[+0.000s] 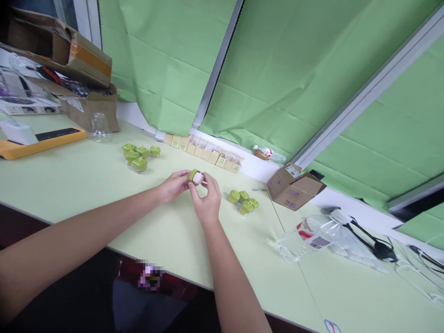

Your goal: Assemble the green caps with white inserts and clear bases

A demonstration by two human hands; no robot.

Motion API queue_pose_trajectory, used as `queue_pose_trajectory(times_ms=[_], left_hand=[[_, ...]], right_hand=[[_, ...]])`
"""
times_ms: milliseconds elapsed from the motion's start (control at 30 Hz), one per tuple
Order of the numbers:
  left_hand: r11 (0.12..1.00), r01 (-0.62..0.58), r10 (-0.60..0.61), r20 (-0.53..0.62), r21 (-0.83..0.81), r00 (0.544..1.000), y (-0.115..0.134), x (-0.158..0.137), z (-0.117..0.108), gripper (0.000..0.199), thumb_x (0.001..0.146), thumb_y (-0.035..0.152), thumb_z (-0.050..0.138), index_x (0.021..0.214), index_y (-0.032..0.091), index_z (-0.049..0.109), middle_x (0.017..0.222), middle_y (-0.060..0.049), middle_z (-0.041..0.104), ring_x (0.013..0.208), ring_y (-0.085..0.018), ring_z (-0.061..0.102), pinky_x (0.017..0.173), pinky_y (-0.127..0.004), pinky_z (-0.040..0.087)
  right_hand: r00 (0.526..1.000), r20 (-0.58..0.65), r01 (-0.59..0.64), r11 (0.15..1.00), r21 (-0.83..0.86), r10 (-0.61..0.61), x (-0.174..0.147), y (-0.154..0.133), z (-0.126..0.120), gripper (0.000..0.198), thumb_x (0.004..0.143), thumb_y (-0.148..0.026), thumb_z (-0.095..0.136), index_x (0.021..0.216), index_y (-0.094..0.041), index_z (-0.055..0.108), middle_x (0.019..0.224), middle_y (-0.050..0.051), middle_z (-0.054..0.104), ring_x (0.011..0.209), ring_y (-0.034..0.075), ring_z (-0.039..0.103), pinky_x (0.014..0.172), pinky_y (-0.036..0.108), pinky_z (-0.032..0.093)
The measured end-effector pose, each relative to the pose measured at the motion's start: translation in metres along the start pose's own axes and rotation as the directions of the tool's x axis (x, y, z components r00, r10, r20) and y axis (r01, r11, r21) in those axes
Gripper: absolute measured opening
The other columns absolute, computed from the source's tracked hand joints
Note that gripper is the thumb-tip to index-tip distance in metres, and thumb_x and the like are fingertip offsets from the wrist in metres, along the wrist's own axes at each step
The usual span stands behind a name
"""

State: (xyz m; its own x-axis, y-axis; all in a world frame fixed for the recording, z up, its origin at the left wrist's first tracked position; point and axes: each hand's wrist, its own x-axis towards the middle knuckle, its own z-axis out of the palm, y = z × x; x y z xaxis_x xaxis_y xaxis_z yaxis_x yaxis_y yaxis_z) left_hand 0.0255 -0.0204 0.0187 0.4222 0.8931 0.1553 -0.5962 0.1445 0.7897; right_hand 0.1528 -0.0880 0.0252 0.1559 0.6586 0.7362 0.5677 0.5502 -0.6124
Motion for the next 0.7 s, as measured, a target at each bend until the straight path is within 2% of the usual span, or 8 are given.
queue_pose_trajectory(times_ms=[100, 200, 333, 533, 633, 700], left_hand=[[1.0, 0.017, -0.016, 0.041, -0.018, 0.999, 0.0, 0.001, -0.001, 0.018, 0.079, 0.024, 0.076, 0.092, 0.011, 0.071, 0.1, -0.011, 0.072, 0.092, -0.018, 0.067, 0.096, -0.036, 0.05], [0.999, 0.021, -0.02, 0.033, -0.034, 0.999, 0.0, 0.003, -0.005, 0.018, 0.079, 0.022, 0.076, 0.092, 0.012, 0.071, 0.103, -0.01, 0.071, 0.093, -0.018, 0.067, 0.096, -0.035, 0.05], [0.999, 0.03, -0.03, 0.016, -0.035, 0.999, 0.0, 0.007, -0.011, 0.018, 0.078, 0.022, 0.076, 0.092, 0.012, 0.073, 0.1, -0.01, 0.072, 0.089, -0.016, 0.067, 0.091, -0.032, 0.051], [0.996, 0.092, -0.091, 0.101, 0.0, 0.991, 0.007, 0.003, -0.01, 0.019, 0.077, 0.02, 0.076, 0.094, 0.012, 0.074, 0.099, -0.01, 0.073, 0.088, -0.018, 0.067, 0.086, -0.032, 0.053], [0.991, 0.136, -0.135, 0.132, 0.004, 0.982, 0.012, 0.0, -0.01, 0.02, 0.078, 0.019, 0.075, 0.097, 0.013, 0.075, 0.102, -0.011, 0.073, 0.089, -0.019, 0.068, 0.084, -0.03, 0.054], [0.987, 0.16, -0.159, 0.139, 0.008, 0.977, 0.013, 0.0, -0.011, 0.02, 0.078, 0.02, 0.074, 0.098, 0.014, 0.075, 0.103, -0.011, 0.073, 0.087, -0.017, 0.068, 0.08, -0.027, 0.054]], right_hand=[[0.983, 0.013, -0.185, 0.968, 0.171, 0.186, 0.004, 0.005, 0.001, 0.054, 0.078, -0.043, 0.073, 0.123, -0.019, 0.058, 0.123, 0.014, 0.063, 0.101, 0.022, 0.065, 0.083, 0.039, 0.06], [0.943, 0.105, -0.333, 0.908, 0.254, 0.317, 0.007, 0.017, 0.001, 0.058, 0.073, -0.046, 0.077, 0.12, -0.018, 0.058, 0.116, 0.013, 0.067, 0.093, 0.021, 0.067, 0.08, 0.038, 0.059], [0.913, 0.222, -0.4, 0.859, 0.321, 0.342, 0.007, 0.021, 0.001, 0.052, 0.075, -0.047, 0.076, 0.116, -0.019, 0.061, 0.112, 0.01, 0.069, 0.092, 0.02, 0.067, 0.078, 0.037, 0.06], [0.857, 0.361, -0.5, 0.761, 0.413, 0.368, 0.009, 0.006, -0.006, 0.048, 0.074, -0.046, 0.077, 0.114, -0.023, 0.067, 0.116, 0.006, 0.069, 0.091, 0.018, 0.068, 0.076, 0.034, 0.061], [0.813, 0.402, -0.573, 0.7, 0.426, 0.421, 0.012, 0.005, -0.012, 0.045, 0.073, -0.049, 0.077, 0.108, -0.022, 0.07, 0.107, 0.005, 0.072, 0.086, 0.017, 0.069, 0.077, 0.035, 0.06], [0.8, 0.397, -0.595, 0.678, 0.431, 0.45, 0.013, 0.007, -0.015, 0.043, 0.071, -0.05, 0.077, 0.103, -0.021, 0.071, 0.098, 0.005, 0.073, 0.081, 0.017, 0.07, 0.076, 0.034, 0.06]])
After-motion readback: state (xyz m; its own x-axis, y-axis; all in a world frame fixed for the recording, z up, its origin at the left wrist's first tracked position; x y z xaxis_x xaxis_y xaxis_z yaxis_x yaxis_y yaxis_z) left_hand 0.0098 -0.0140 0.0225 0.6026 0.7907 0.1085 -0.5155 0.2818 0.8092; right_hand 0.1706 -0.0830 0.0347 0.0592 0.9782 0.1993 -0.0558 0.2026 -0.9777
